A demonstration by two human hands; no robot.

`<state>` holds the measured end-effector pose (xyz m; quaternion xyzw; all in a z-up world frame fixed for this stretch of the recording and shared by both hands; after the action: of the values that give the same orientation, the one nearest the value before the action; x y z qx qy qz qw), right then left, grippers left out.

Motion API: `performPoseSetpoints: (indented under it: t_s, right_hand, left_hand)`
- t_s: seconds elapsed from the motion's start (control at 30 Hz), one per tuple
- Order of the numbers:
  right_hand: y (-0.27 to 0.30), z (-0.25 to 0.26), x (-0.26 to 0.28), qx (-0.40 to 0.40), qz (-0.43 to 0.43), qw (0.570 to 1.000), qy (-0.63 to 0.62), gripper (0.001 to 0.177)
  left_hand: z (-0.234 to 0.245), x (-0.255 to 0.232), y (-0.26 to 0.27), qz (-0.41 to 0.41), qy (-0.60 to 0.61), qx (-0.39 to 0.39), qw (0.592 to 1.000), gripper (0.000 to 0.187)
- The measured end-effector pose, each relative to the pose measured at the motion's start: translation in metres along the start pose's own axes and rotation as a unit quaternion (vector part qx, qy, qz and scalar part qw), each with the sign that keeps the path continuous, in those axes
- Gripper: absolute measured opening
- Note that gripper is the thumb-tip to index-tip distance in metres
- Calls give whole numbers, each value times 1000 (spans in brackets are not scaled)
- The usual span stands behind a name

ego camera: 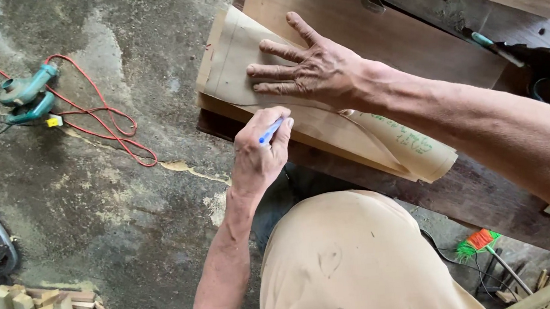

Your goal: Measuring and marking wooden boards using a ruler, pen, and paper template for layout

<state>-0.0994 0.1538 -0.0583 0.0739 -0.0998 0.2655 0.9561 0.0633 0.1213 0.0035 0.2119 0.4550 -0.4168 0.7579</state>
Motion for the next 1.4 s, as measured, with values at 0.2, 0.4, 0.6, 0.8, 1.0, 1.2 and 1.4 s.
performPoseSetpoints:
  t_s: [0.2, 0.4, 0.6, 0.8, 1.0, 1.2, 1.4]
  right_hand:
    - [-2, 1, -4, -8, -1, 1000, -25, 99]
    - [-1, 1, -9, 15, 36, 997, -66, 112]
    - [-1, 4, -9, 26, 25, 995, -90, 101]
    - [-1, 3, -10, 11, 33, 996, -83, 96]
    - [-3, -4, -5, -10, 16, 998, -59, 96]
    - [-2, 5, 4, -47, 2, 997, -61, 122]
    - [1, 5, 4, -29, -25, 996, -81, 98]
  left_hand:
    - [-20, -23, -9, -84, -222, -61, 970, 10]
    - [-77, -60, 3, -226, -318, -64, 919, 10]
    - [-47, -43, -3, -148, -187, -98, 966, 10]
    - [-92, -63, 12, -226, -292, -49, 928, 5]
    - [-17, -5, 0, -84, -99, -112, 985, 9]
    - [-22, -24, -3, -52, -217, -87, 971, 21]
    - [-11, 11, 5, -25, -58, -124, 990, 18]
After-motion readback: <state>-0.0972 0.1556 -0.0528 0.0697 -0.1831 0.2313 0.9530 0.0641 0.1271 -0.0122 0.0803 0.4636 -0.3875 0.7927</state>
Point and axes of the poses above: each hand's wrist, its own y-axis away from the middle knuckle, its own z-axis out of the back of the hand, x = y × z, the point moved 5 cm from there along -y, towards the middle knuckle, and after that the axes turned 2 degrees about -y, right-handed, at the moved point
